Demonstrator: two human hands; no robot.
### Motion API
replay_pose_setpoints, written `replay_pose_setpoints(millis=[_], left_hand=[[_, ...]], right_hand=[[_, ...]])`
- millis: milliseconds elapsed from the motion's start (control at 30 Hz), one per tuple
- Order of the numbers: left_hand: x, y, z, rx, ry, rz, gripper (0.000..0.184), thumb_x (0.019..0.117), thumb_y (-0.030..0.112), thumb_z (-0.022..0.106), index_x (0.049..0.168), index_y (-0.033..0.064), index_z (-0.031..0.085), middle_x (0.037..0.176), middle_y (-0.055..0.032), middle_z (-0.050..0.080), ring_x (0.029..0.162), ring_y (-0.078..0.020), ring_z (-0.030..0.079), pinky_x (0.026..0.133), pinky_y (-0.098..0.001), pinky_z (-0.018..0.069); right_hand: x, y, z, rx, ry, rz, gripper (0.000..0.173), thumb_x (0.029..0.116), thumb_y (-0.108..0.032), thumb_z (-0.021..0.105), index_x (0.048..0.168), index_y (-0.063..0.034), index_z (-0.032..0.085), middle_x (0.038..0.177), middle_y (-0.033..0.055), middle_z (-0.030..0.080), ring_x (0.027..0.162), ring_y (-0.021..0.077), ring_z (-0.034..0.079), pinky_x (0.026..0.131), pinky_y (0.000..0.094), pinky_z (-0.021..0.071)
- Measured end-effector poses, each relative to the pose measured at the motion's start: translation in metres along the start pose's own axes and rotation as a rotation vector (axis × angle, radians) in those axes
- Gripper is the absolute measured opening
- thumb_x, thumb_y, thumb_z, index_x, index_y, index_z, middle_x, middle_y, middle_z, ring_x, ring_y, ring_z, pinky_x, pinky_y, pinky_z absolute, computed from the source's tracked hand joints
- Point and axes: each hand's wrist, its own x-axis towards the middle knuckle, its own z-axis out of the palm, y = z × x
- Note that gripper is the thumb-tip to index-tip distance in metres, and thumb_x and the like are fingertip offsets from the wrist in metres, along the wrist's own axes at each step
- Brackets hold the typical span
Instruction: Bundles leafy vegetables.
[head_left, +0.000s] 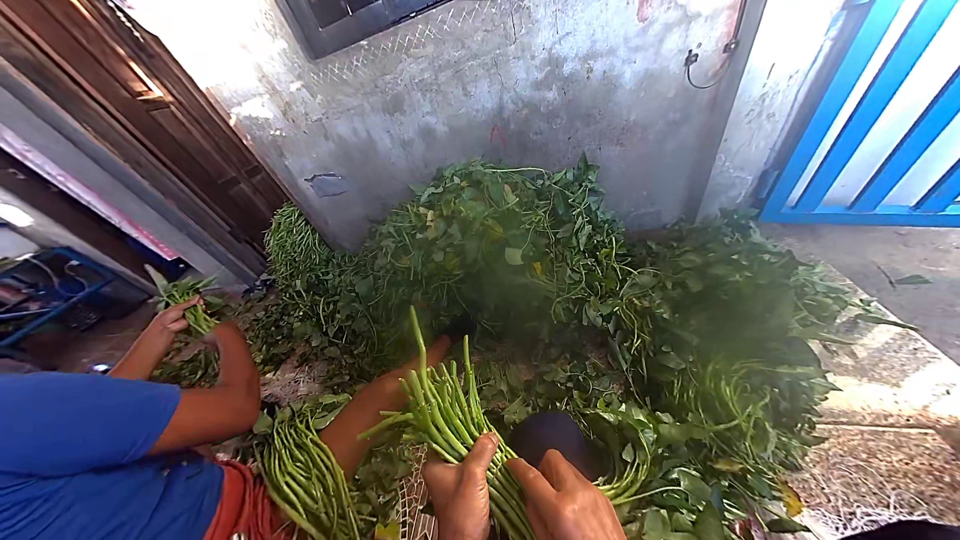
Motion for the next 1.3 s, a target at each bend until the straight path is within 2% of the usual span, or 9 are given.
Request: replay_pose_setpoints(millis=[200, 300, 600, 833, 900, 967, 1033, 1133, 1300], left_hand=[[-0.008, 0.005, 0.004, 0.049, -0.002, 0.084, 0.06, 0.0609, -0.002, 0.083, 0.115, -0.0078, 0.058, 0.087, -0.0135, 0.074, 0.077, -0.0186, 0.075, 0.069, -0.0328, 0.0649], [-0.008, 0.004, 0.003, 0.035, -0.021, 0.094, 0.062, 0.0606, -0.002, 0.083, 0.117, -0.0082, 0.057, 0.089, -0.0143, 0.074, 0.079, -0.0192, 0.075, 0.07, -0.0332, 0.065], [-0.01, 0.007, 0.006, 0.034, -0.013, 0.114, 0.062, 0.0593, -0.002, 0.083, 0.116, -0.0077, 0.057, 0.087, -0.0129, 0.073, 0.077, -0.0182, 0.075, 0.069, -0.0319, 0.0646], [-0.008, 0.005, 0.004, -0.04, -0.052, 0.074, 0.064, 0.0596, -0.005, 0.081, 0.118, -0.01, 0.054, 0.088, -0.0181, 0.074, 0.077, -0.0241, 0.076, 0.069, -0.037, 0.0656], [-0.008, 0.005, 0.004, -0.059, -0.065, 0.069, 0.067, 0.0585, -0.006, 0.083, 0.119, -0.0096, 0.054, 0.089, -0.0181, 0.074, 0.078, -0.0237, 0.075, 0.071, -0.0365, 0.0655], [-0.007, 0.005, 0.005, -0.075, -0.082, 0.068, 0.075, 0.0581, -0.005, 0.089, 0.124, -0.0095, 0.053, 0.094, -0.0186, 0.074, 0.082, -0.0244, 0.076, 0.074, -0.0376, 0.0662], [-0.006, 0.005, 0.006, -0.07, -0.08, 0.06, 0.077, 0.0571, -0.005, 0.09, 0.124, -0.0093, 0.053, 0.094, -0.0187, 0.074, 0.083, -0.0245, 0.076, 0.075, -0.0377, 0.0663], [-0.005, 0.005, 0.005, -0.034, -0.065, 0.039, 0.072, 0.0554, -0.008, 0.085, 0.12, -0.0088, 0.053, 0.09, -0.0177, 0.073, 0.079, -0.0232, 0.075, 0.07, -0.036, 0.0653], [-0.003, 0.001, 0.004, 0.011, -0.057, 0.065, 0.07, 0.0546, -0.008, 0.083, 0.119, -0.0078, 0.054, 0.089, -0.0154, 0.073, 0.078, -0.0207, 0.074, 0.069, -0.0341, 0.0649]], right_hand=[[-0.006, 0.003, 0.001, -0.049, 0.078, -0.054, 0.031, 0.0894, -0.007, 0.064, 0.116, -0.0134, 0.078, 0.083, 0.013, 0.064, 0.067, 0.0241, 0.067, 0.056, 0.0347, 0.0573], [-0.006, 0.005, -0.001, -0.006, 0.065, -0.06, 0.032, 0.0905, -0.008, 0.063, 0.118, -0.0139, 0.078, 0.082, 0.0124, 0.064, 0.066, 0.0228, 0.066, 0.056, 0.0343, 0.057], [-0.007, 0.009, -0.008, 0.131, 0.042, -0.051, 0.028, 0.0904, -0.01, 0.061, 0.113, -0.01, 0.077, 0.077, 0.0114, 0.062, 0.06, 0.0218, 0.062, 0.052, 0.0352, 0.0537], [-0.014, 0.011, -0.017, 0.231, -0.011, 0.012, 0.029, 0.0906, -0.008, 0.06, 0.114, -0.0085, 0.077, 0.078, 0.0115, 0.063, 0.061, 0.0204, 0.061, 0.053, 0.034, 0.0521], [-0.014, 0.012, -0.017, 0.247, -0.034, 0.025, 0.029, 0.0921, -0.01, 0.061, 0.117, -0.0085, 0.076, 0.079, 0.0119, 0.064, 0.062, 0.0211, 0.062, 0.054, 0.0355, 0.0527], [-0.012, 0.013, -0.017, 0.265, -0.074, 0.05, 0.027, 0.0961, -0.018, 0.065, 0.119, -0.0095, 0.075, 0.081, 0.0128, 0.066, 0.064, 0.0231, 0.064, 0.057, 0.0381, 0.0544], [-0.009, 0.013, -0.017, 0.276, -0.088, 0.087, 0.026, 0.0963, -0.023, 0.067, 0.118, -0.0123, 0.076, 0.085, 0.0128, 0.065, 0.068, 0.023, 0.064, 0.06, 0.0383, 0.0554], [-0.005, 0.008, -0.017, 0.262, -0.081, 0.084, 0.024, 0.096, -0.016, 0.063, 0.114, -0.0145, 0.078, 0.092, 0.0122, 0.065, 0.079, 0.0224, 0.066, 0.067, 0.037, 0.0578], [-0.005, 0.007, -0.008, 0.038, -0.015, -0.064, 0.026, 0.0926, -0.007, 0.063, 0.112, -0.0138, 0.079, 0.087, 0.0131, 0.067, 0.074, 0.0256, 0.069, 0.06, 0.0371, 0.0594]])
